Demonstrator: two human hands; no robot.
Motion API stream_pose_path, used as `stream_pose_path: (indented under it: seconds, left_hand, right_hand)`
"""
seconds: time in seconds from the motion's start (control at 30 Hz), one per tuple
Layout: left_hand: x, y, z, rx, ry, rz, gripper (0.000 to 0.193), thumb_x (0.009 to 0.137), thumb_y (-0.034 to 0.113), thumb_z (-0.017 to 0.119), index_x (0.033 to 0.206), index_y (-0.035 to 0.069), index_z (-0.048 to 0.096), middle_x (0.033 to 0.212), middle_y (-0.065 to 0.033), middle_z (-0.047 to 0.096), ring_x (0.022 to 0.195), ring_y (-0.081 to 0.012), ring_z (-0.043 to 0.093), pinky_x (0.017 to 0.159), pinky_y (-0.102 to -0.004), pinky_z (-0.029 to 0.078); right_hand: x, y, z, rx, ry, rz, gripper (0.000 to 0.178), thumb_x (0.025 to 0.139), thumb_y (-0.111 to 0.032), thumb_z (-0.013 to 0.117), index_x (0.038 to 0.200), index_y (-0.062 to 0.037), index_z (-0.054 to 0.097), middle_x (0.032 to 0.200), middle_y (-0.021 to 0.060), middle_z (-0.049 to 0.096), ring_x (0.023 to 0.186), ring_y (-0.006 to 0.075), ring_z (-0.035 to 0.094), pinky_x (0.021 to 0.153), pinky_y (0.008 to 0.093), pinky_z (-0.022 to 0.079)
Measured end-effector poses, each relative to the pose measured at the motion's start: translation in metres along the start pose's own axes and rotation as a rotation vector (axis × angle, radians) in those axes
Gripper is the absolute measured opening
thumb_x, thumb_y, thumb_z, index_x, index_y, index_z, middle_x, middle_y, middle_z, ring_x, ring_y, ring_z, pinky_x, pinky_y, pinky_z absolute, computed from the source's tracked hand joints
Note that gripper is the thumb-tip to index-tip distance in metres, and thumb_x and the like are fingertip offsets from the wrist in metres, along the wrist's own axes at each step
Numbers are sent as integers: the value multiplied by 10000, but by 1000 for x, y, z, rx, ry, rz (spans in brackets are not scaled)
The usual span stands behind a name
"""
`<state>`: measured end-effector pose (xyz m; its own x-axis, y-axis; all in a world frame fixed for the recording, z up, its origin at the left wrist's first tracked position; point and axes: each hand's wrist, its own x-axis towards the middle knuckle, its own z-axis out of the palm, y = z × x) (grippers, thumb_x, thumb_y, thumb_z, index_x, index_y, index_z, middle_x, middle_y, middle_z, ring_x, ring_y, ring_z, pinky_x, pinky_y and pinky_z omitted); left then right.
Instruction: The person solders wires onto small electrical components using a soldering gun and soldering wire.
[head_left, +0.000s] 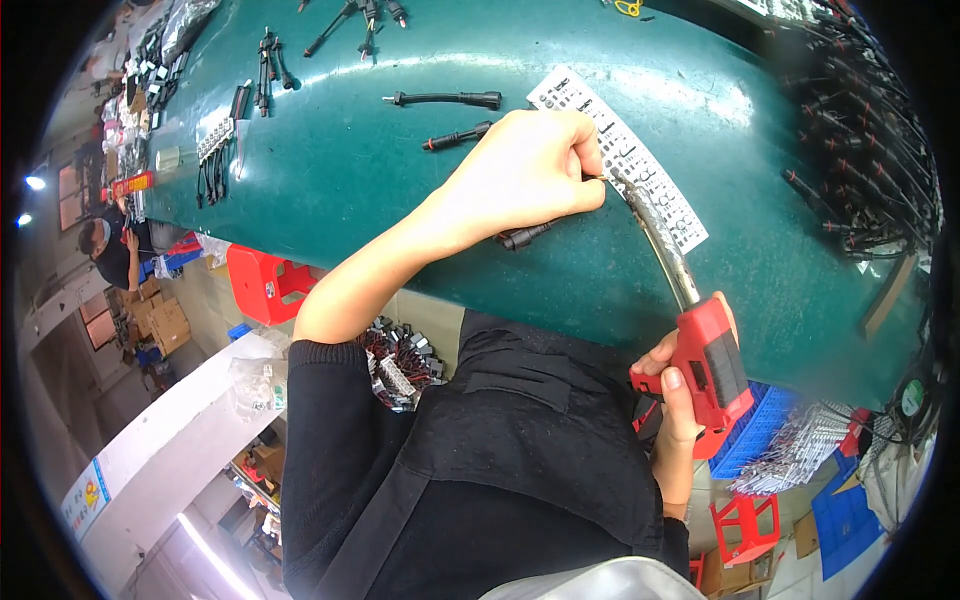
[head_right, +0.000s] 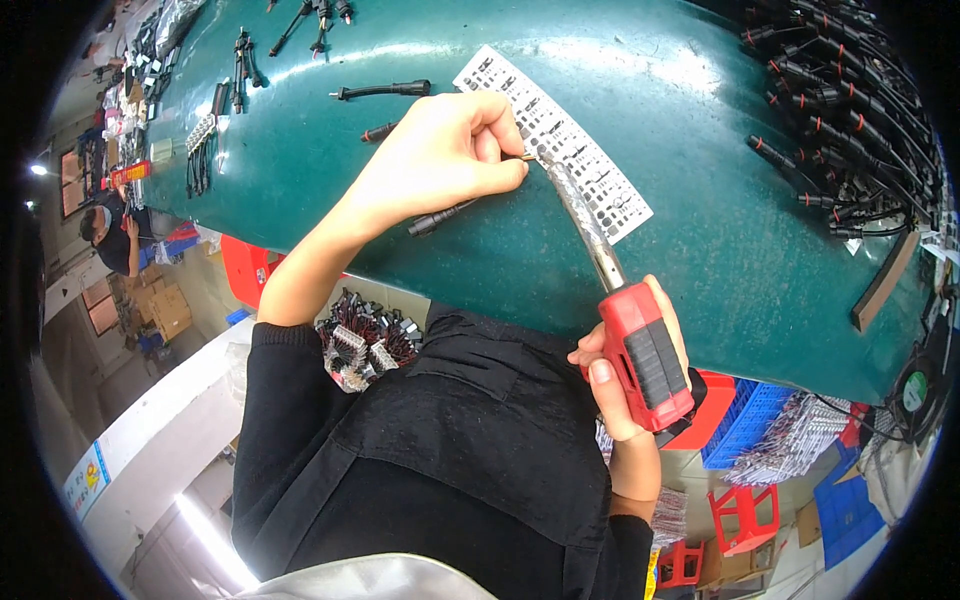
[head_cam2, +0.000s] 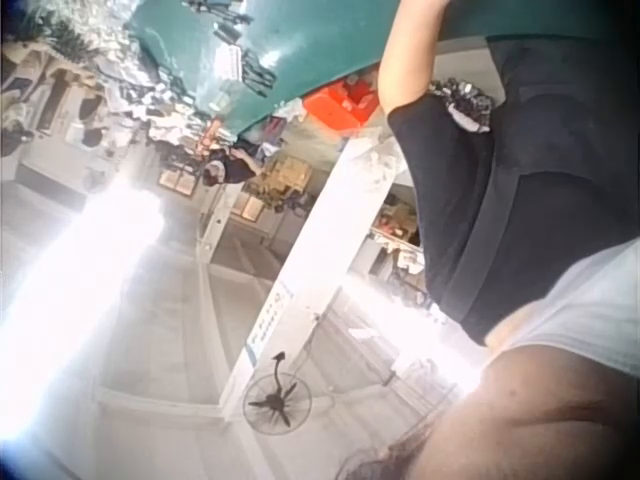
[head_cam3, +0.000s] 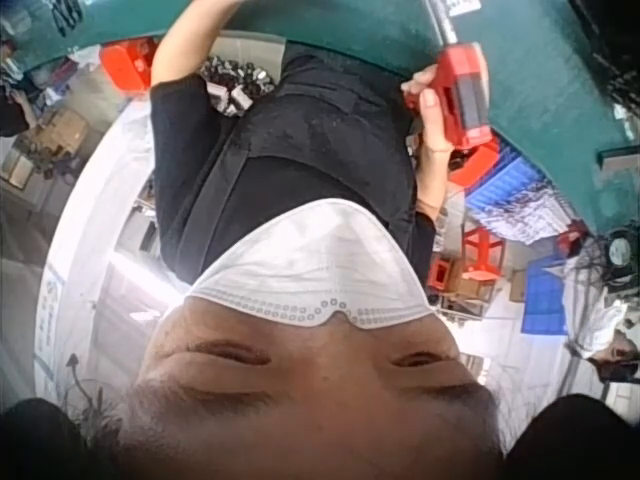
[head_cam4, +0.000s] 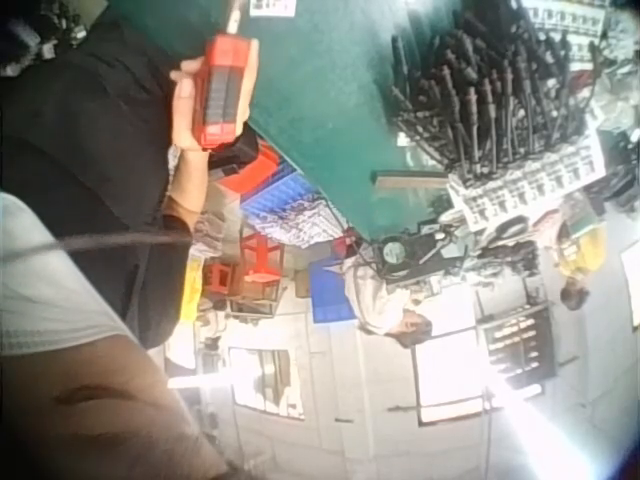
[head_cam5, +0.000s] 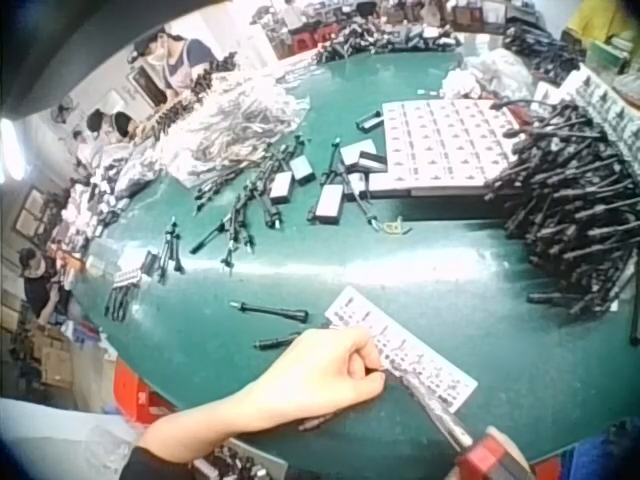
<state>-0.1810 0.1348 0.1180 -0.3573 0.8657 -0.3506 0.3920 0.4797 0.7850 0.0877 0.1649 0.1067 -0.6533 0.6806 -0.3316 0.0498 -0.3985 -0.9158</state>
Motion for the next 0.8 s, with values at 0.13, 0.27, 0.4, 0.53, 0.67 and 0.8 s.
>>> stream_pose_path:
  seconds: [0.13, 0.27, 0.4, 0.53, 0.67, 0.8]
  left_hand:
    - [0, 2, 0, 4, 3, -12, 143, 701, 96, 687, 761, -11, 614, 570, -4, 535, 535, -41, 497, 514, -211, 416]
    - [0, 1, 0, 13, -1, -1, 143, 702, 98, 686, 761, -10, 615, 573, -2, 536, 535, -43, 496, 513, -212, 415]
    - [2, 1, -2, 11, -16, -21, 144, 705, 100, 688, 763, -9, 614, 572, 2, 534, 538, -44, 495, 517, -213, 413]
    - [3, 3, -4, 6, -48, -35, 151, 706, 102, 695, 769, -9, 614, 574, 3, 533, 541, -46, 494, 520, -217, 410]
    - [4, 2, -5, 24, -55, -21, 149, 706, 98, 696, 770, -10, 615, 575, 4, 535, 542, -48, 495, 518, -218, 408]
    - [7, 3, -8, 18, -91, -35, 143, 708, 91, 691, 775, -12, 619, 579, 2, 543, 542, -50, 499, 523, -217, 409]
  right_hand:
    - [0, -2, 1, 16, 29, 34, 735, 788, -109, 578, 1404, 65, 215, 837, 119, 545, 665, 161, 554, 625, 315, 533]
    - [2, -2, 1, -53, -13, 6, 724, 786, -106, 578, 1397, 69, 232, 838, 118, 546, 659, 163, 556, 616, 315, 536]
    - [-2, -3, -1, -20, -1, 44, 730, 783, -97, 571, 1402, 68, 222, 839, 119, 543, 671, 167, 557, 622, 323, 539]
    - [-2, 0, 0, 70, 34, 14, 743, 783, -95, 573, 1408, 67, 205, 834, 117, 541, 668, 167, 557, 622, 329, 540]
    - [2, 0, 0, 29, -4, 8, 753, 783, -92, 576, 1411, 67, 192, 829, 120, 540, 668, 168, 560, 625, 334, 543]
    - [2, -2, -1, -16, -11, 36, 727, 783, -79, 570, 1401, 65, 216, 831, 127, 544, 672, 167, 563, 634, 331, 544]
